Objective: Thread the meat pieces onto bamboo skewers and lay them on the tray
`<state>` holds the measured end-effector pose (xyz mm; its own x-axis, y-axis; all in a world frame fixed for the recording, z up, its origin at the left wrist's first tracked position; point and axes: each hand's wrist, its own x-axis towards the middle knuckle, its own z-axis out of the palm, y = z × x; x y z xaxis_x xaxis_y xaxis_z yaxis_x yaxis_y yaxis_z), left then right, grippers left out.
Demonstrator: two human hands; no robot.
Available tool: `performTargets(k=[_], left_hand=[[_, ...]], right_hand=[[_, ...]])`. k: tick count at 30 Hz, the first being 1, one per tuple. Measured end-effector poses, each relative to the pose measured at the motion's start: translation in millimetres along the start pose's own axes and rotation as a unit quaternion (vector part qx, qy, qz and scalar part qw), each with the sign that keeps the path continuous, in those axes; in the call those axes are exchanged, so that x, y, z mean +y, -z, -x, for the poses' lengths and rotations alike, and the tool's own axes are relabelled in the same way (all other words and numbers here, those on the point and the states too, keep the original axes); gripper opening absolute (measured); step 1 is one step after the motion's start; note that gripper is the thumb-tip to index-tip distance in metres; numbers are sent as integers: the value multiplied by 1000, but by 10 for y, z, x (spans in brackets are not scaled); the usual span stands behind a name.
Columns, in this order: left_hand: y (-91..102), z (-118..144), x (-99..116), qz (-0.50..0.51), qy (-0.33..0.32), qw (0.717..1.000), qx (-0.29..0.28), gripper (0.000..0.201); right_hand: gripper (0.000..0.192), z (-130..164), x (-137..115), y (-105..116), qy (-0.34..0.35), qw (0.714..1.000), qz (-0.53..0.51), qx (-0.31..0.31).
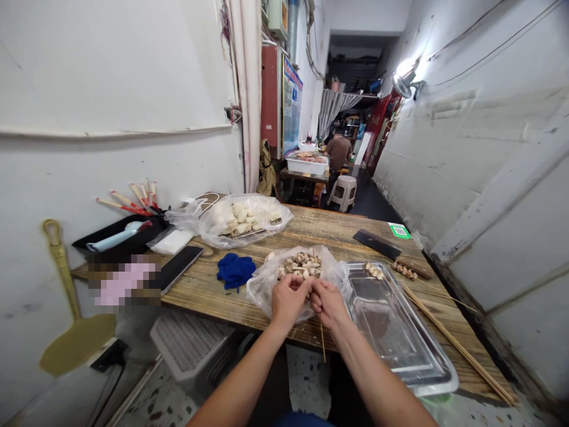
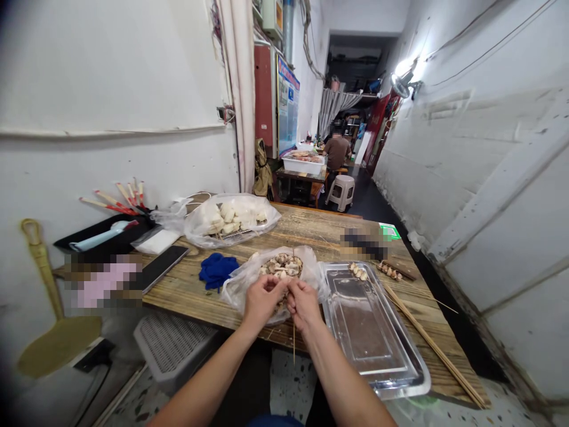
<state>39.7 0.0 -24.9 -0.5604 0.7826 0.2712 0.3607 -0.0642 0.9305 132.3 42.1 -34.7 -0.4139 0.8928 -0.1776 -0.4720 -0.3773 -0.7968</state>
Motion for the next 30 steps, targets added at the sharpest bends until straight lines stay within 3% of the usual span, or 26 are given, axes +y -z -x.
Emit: performTargets(k=[5,11,16,19,22,26,30], left_hand=[[-17,21,66,-75,-65,994,-49,20],[-74,-49,19,-172,-63,982,-34,16],[-12,-130,-4,-175,-32,983,-31,19],[27,-153,43,-131,-14,990,-45,28],[5,-165,79,-7,28,996,-90,32],[-30,-180,66,142,105,970,-169,38],[1,-159,80,193,151,948,-201,38]], right_hand=[[30,20,21,-41,36,998,38,32],[31,35,-37,-85,60,994,69,65],[33,61,-123,-80,33,998,51,2],[33,45,-152,-53,24,998,51,-4],[34,17,-156,-21,11,998,63,-3],[34,0,-163,17,4,996,89,5],[33,2,-170,35,29,993,107,34]])
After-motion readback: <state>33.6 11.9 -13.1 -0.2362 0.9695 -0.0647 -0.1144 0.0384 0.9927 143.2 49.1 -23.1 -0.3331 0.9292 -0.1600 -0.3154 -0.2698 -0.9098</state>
